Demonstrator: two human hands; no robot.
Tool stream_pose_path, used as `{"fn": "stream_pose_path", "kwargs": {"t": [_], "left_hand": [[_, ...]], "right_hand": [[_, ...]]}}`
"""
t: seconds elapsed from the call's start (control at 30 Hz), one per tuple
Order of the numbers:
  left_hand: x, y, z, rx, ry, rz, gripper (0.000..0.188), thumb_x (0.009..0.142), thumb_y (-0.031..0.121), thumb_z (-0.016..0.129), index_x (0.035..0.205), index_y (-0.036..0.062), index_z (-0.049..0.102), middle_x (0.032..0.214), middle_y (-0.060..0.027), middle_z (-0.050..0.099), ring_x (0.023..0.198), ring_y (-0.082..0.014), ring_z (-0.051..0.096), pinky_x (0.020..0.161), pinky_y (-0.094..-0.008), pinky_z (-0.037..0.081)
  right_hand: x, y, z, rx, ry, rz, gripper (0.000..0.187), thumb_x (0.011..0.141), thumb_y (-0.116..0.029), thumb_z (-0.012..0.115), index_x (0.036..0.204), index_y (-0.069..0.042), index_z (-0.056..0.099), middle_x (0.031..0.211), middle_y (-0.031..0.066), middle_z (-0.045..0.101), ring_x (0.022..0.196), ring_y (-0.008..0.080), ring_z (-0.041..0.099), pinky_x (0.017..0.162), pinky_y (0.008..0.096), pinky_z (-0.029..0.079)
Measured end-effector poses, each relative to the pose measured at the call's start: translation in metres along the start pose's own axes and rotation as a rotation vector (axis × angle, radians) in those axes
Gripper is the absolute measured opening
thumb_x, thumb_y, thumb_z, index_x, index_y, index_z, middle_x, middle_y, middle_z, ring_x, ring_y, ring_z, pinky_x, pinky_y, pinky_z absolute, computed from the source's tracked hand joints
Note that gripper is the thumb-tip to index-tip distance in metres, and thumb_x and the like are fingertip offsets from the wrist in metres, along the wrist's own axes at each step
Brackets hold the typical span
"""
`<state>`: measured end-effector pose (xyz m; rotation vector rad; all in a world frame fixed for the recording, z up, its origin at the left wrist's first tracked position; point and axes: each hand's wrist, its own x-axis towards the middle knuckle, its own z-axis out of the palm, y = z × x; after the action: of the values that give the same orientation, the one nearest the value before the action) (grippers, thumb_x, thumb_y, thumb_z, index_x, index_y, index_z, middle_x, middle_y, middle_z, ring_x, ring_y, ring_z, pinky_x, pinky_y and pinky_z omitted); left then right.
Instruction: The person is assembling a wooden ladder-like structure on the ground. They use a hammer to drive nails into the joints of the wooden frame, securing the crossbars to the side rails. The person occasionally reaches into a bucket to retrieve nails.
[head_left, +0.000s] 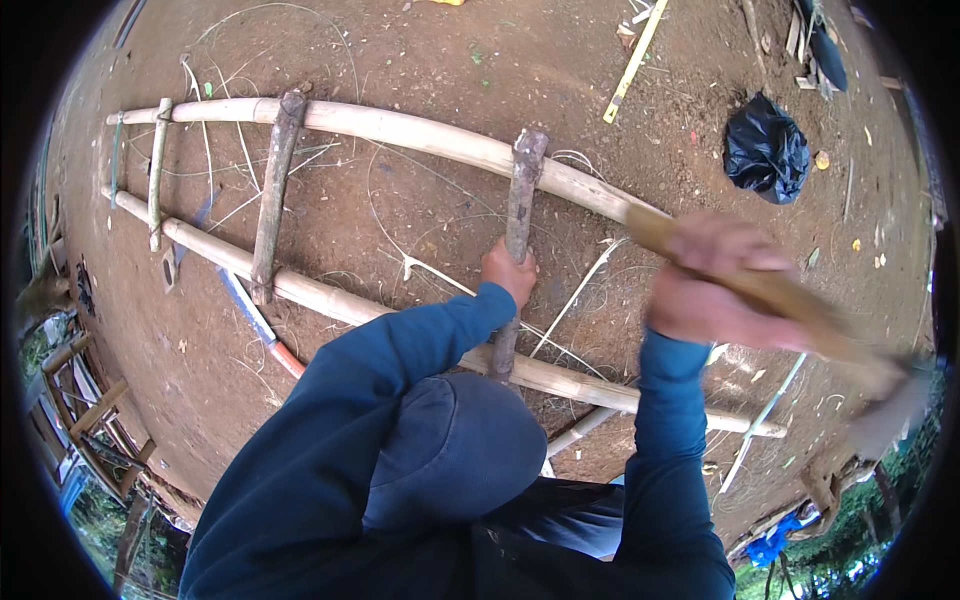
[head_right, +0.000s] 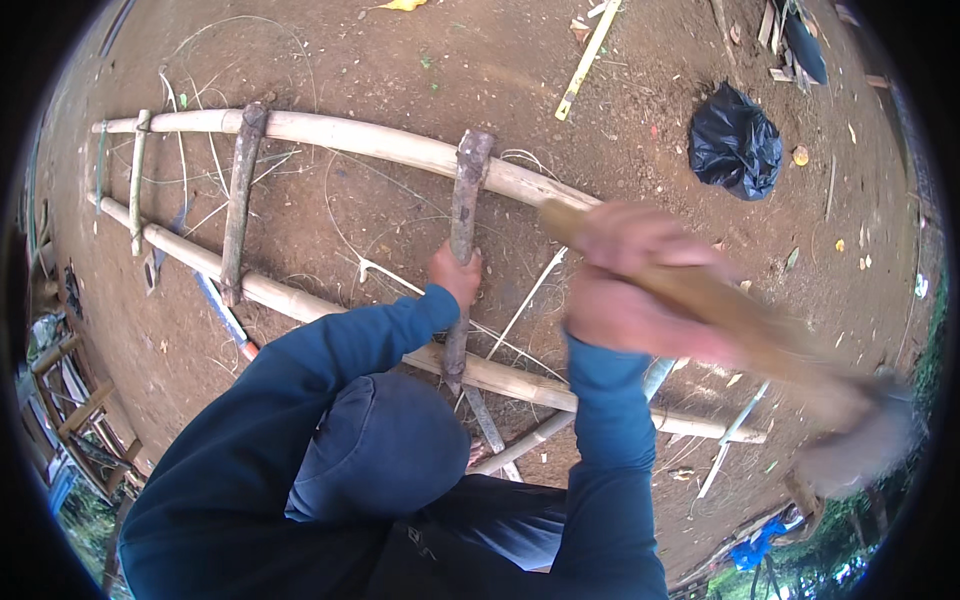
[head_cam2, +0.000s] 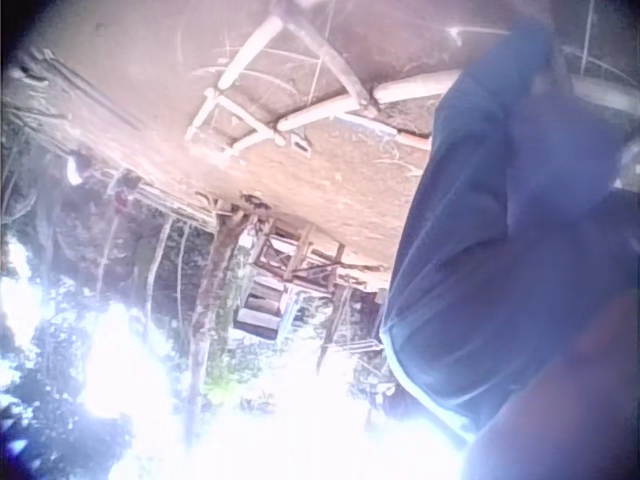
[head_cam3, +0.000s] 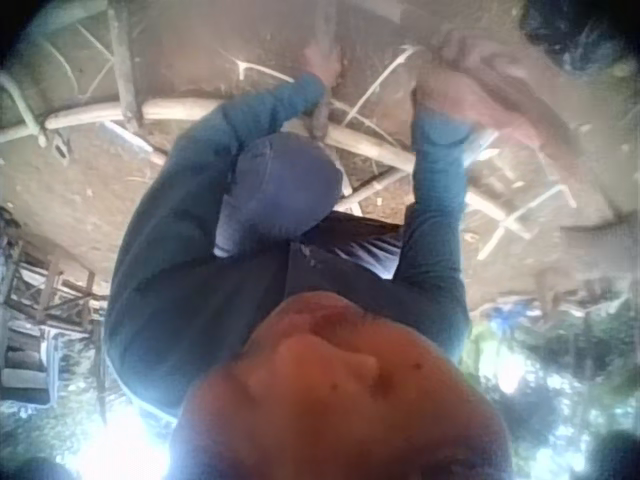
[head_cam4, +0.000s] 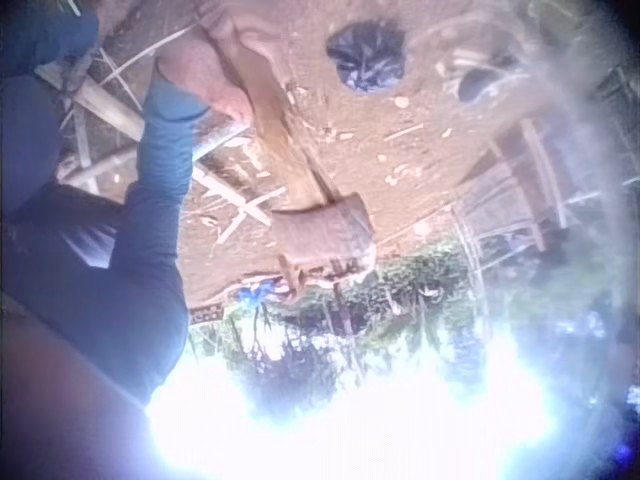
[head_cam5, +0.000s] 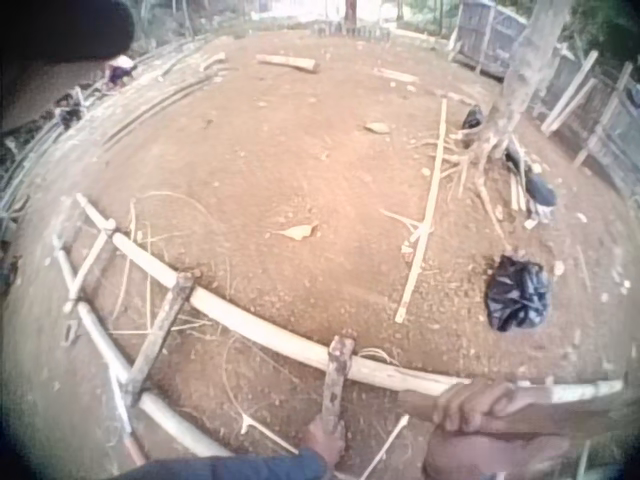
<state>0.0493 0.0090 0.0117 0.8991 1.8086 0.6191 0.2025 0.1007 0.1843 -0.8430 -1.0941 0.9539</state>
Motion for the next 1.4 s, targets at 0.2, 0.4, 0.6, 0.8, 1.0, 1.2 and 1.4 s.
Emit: {"fn": "stream_pose_path", "kwargs": {"t": [0.2,0.4,0.6,0.8,1.0,1.2,1.4], "left_hand": [[0.024,-0.005,0.000,0.000,0.082,0.080,0.022,0.080,0.016,0.067,0.090,-0.0023,0.058,0.076,-0.0248,0.064,0.075,-0.0418,0.066,0.066,-0.0440,0.052],[-0.003,-0.011,0.009,0.024,0.029,0.078,0.019,0.084,0.014,0.066,0.092,-0.0012,0.059,0.071,-0.0197,0.064,0.068,-0.0333,0.067,0.063,-0.0404,0.051],[0.004,-0.017,0.006,0.037,0.109,0.132,0.020,0.083,0.015,0.066,0.090,-0.0017,0.058,0.070,-0.0196,0.063,0.065,-0.0325,0.066,0.061,-0.0405,0.050],[-0.004,-0.008,0.010,0.027,0.020,0.081,0.021,0.083,0.016,0.066,0.092,-0.0012,0.058,0.070,-0.0199,0.062,0.064,-0.0325,0.066,0.060,-0.0407,0.050],[0.026,-0.016,-0.006,0.022,0.091,0.091,0.021,0.084,0.016,0.066,0.093,-0.0015,0.058,0.070,-0.0205,0.062,0.067,-0.0312,0.067,0.060,-0.0404,0.051],[0.031,-0.006,0.002,0.044,0.093,0.188,0.021,0.084,0.016,0.065,0.093,-0.0012,0.058,0.070,-0.0199,0.062,0.067,-0.0318,0.068,0.059,-0.0412,0.051],[0.017,-0.002,-0.009,0.002,0.095,0.078,0.021,0.082,0.015,0.067,0.091,-0.0016,0.058,0.071,-0.0214,0.063,0.068,-0.0348,0.067,0.061,-0.0420,0.051]], "right_hand": [[-0.002,0.046,-0.007,-0.830,-0.392,0.630,0.048,0.096,-0.046,0.051,0.078,-0.003,0.061,0.068,0.0102,0.059,0.055,0.0268,0.057,0.054,0.0381,0.050],[-0.021,0.033,-0.004,-0.163,-0.121,0.012,0.050,0.093,-0.053,0.052,0.100,-0.004,0.059,0.064,0.0120,0.055,0.052,0.0290,0.056,0.055,0.0401,0.050],[-0.016,0.033,-0.007,-0.731,-0.377,0.496,0.039,0.097,-0.036,0.053,0.081,-0.001,0.060,0.057,0.0094,0.053,0.051,0.0256,0.050,0.049,0.0368,0.043],[-0.034,0.033,-0.010,-0.314,-0.156,-0.093,0.039,0.096,-0.033,0.049,0.078,0.000,0.058,0.075,0.0125,0.061,0.062,0.0267,0.058,0.058,0.0353,0.048],[0.009,0.031,0.019,-0.587,-0.160,0.475,0.039,0.095,-0.037,0.055,0.081,0.000,0.059,0.073,0.0101,0.058,0.052,0.0224,0.053,0.048,0.0369,0.041],[-0.027,0.105,-0.024,-1.078,-0.312,0.025,0.046,0.094,-0.042,0.056,0.078,0.001,0.064,0.078,0.0248,0.063,0.068,0.0388,0.063,0.058,0.0483,0.047],[0.014,0.005,0.034,-0.353,-0.222,0.309,0.053,0.095,-0.050,0.051,0.077,-0.001,0.057,0.061,0.0076,0.053,0.051,0.0207,0.050,0.046,0.0344,0.040]]}}
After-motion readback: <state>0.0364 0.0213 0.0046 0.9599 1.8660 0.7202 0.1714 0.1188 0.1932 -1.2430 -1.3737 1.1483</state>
